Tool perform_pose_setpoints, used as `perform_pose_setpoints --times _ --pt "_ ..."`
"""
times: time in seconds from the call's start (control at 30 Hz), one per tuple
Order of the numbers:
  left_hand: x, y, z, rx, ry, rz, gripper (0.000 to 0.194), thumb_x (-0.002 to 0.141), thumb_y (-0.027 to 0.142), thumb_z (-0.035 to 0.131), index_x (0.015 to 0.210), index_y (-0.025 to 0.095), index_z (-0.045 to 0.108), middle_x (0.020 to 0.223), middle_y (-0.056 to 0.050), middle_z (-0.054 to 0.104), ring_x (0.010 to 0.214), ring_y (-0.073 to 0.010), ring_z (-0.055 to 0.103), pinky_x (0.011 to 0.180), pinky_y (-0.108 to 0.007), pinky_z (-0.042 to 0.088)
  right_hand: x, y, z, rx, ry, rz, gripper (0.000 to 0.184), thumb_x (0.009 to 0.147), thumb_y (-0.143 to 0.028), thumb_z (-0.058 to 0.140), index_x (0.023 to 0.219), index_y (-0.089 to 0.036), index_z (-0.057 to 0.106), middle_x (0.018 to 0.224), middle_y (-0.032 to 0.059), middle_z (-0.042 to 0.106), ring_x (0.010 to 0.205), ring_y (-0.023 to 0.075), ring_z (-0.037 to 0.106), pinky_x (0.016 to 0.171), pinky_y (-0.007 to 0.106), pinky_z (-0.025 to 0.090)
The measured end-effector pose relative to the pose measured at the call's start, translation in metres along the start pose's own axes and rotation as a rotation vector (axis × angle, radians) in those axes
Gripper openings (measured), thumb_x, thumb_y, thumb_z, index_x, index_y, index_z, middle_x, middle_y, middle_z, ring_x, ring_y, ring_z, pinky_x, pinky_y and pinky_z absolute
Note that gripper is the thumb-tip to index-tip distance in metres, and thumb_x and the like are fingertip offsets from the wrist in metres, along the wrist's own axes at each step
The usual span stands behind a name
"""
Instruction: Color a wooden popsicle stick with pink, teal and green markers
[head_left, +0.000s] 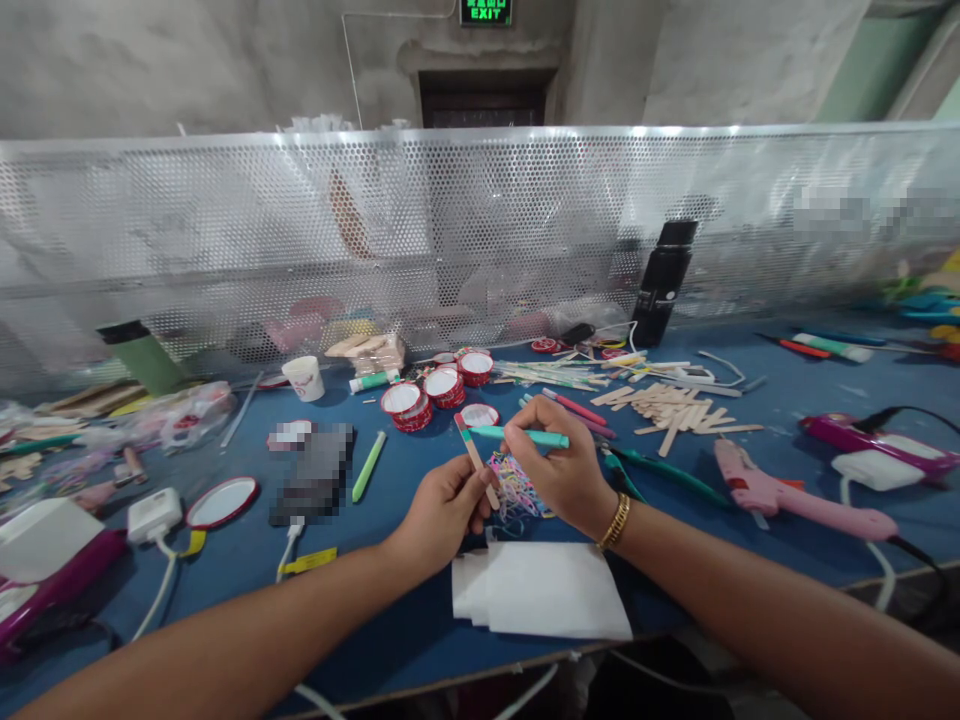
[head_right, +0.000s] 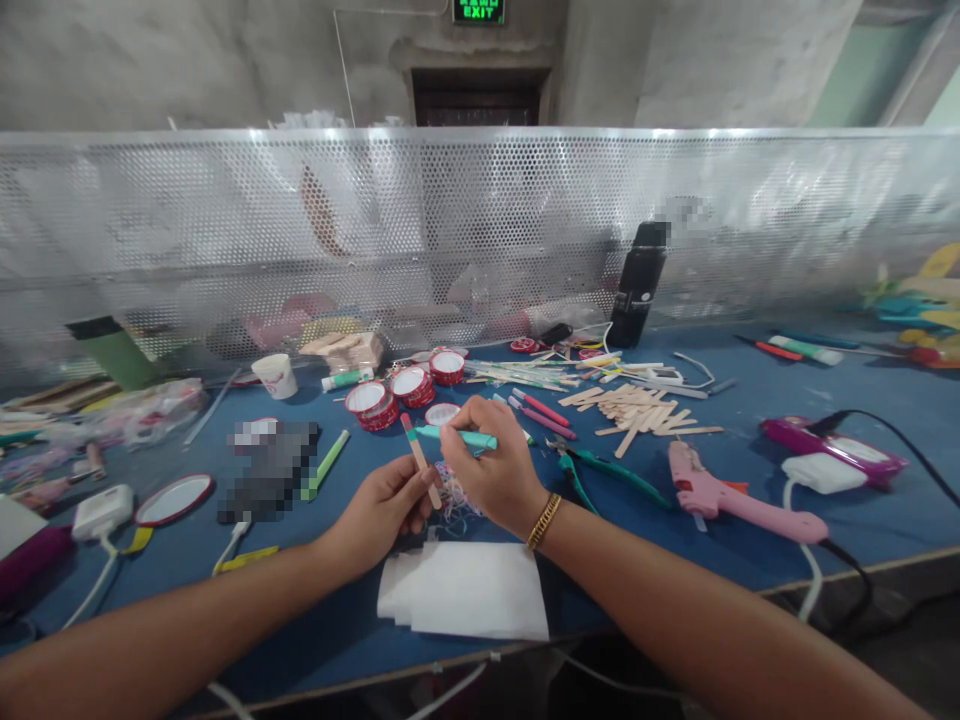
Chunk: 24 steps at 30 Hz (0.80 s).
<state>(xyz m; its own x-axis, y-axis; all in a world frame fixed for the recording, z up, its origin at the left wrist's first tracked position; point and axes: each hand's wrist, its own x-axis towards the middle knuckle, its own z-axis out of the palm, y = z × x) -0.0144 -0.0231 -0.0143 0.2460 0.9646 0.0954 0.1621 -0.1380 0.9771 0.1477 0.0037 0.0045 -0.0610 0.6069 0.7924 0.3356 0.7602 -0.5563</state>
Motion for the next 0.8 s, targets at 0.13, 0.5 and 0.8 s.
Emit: perform_pose_setpoints --times 0.13,0.5,0.8 --pt "0.0003 0.0005 0.0001 -0.004 0.0 0.0 0.047 0.081 0.063 0.057 0.07 0.018 0.052 0.055 0.005 0.051 0.041 -0.0055 0.042 0.04 -0.019 0.029 0.0003 -0.0006 -0.001 -0.01 0.035 0.01 0.019 0.088 -0.021 0.054 0.068 -0.023 0.052 0.066 -0.0011 0.056 0.066 0.0154 0.052 0.066 0.031 0.041" --pt "0.0007 0.0007 0.0003 -0.003 0.0 0.001 0.044 0.082 0.061 0.057 0.072 0.018 0.051 0.057 0.005 0.051 0.042 -0.0057 0.043 0.041 -0.019 0.029 0.0005 0.0017 -0.0002 -0.033 0.012 -0.003 0.02 0.087 -0.02 0.053 0.068 -0.022 0.051 0.065 -0.001 0.056 0.065 0.0156 0.051 0.067 0.033 0.041" --pt "-0.0008 0.0031 0.0007 -0.017 0.002 -0.008 0.046 0.08 0.063 0.059 0.07 0.018 0.051 0.056 0.005 0.051 0.042 -0.0057 0.043 0.041 -0.019 0.029 -0.0006 0.0006 0.0008 0.018 -0.035 -0.032 0.018 0.088 -0.021 0.054 0.071 -0.023 0.051 0.065 -0.0017 0.056 0.065 0.0151 0.052 0.066 0.031 0.042"
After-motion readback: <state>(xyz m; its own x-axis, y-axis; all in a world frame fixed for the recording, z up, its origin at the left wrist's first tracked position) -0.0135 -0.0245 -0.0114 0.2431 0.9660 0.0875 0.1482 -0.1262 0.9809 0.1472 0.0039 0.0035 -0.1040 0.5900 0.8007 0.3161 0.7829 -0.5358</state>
